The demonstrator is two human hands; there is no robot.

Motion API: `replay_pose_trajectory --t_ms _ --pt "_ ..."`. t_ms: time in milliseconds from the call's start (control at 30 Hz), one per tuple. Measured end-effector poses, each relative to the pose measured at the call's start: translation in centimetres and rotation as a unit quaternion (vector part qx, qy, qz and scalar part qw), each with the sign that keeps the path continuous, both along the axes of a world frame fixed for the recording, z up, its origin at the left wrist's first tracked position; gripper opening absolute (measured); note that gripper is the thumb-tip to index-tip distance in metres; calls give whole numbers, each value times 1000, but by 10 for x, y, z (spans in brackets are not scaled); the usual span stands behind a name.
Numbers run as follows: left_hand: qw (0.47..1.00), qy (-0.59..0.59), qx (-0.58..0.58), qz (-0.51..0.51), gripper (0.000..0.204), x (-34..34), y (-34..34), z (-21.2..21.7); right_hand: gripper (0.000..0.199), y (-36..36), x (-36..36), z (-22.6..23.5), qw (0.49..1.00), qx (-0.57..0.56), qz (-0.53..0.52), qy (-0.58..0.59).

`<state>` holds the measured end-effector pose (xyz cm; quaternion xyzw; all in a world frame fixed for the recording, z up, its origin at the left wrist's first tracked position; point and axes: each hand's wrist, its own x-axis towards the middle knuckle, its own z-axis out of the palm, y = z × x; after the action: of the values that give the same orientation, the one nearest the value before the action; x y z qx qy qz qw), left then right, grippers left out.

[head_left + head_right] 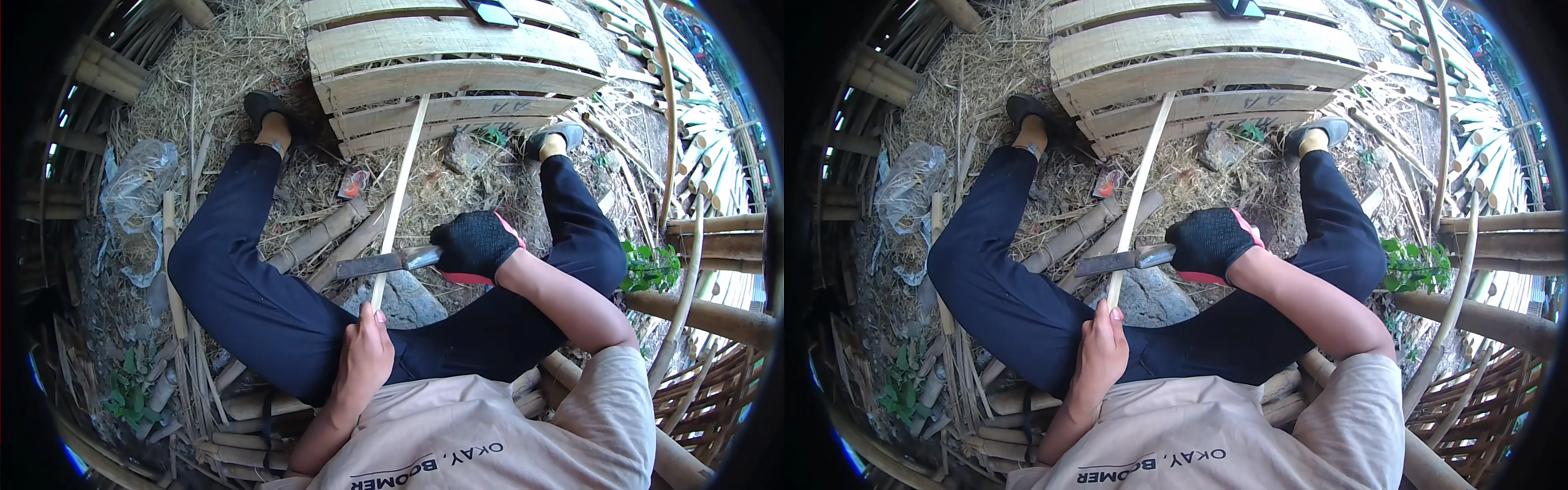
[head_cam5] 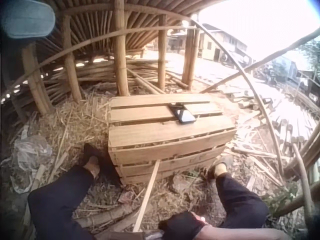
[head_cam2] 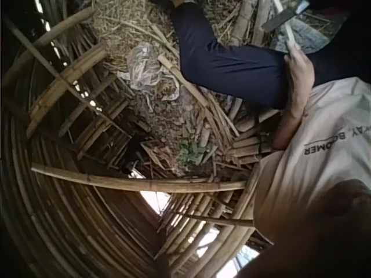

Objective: The person uses a small curved blade to shave thin layers off a long wooden strip, turning it over several times to work on different sides.

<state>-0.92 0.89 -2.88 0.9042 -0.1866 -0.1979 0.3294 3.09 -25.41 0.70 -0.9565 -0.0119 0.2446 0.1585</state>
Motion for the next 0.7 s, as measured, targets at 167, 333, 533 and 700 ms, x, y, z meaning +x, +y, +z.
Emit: replay_pose_trajectory --t_ms 167,333,533,700 --pt "992 89 82 28 23 1 -12 20 27 -2 8 10 997 -48 -32 48" --pt "999 18 48 13 16 0 -8 10 27 -13 11 0 997 -64 -38 18" --pt "995 97 26 23 20 7 -4 16 27 -75 26 -15 973 -135 -185 -39" --pt "997 55 -63 6 18 8 2 4 31 -116 16 -29 965 -116 -209 -107"
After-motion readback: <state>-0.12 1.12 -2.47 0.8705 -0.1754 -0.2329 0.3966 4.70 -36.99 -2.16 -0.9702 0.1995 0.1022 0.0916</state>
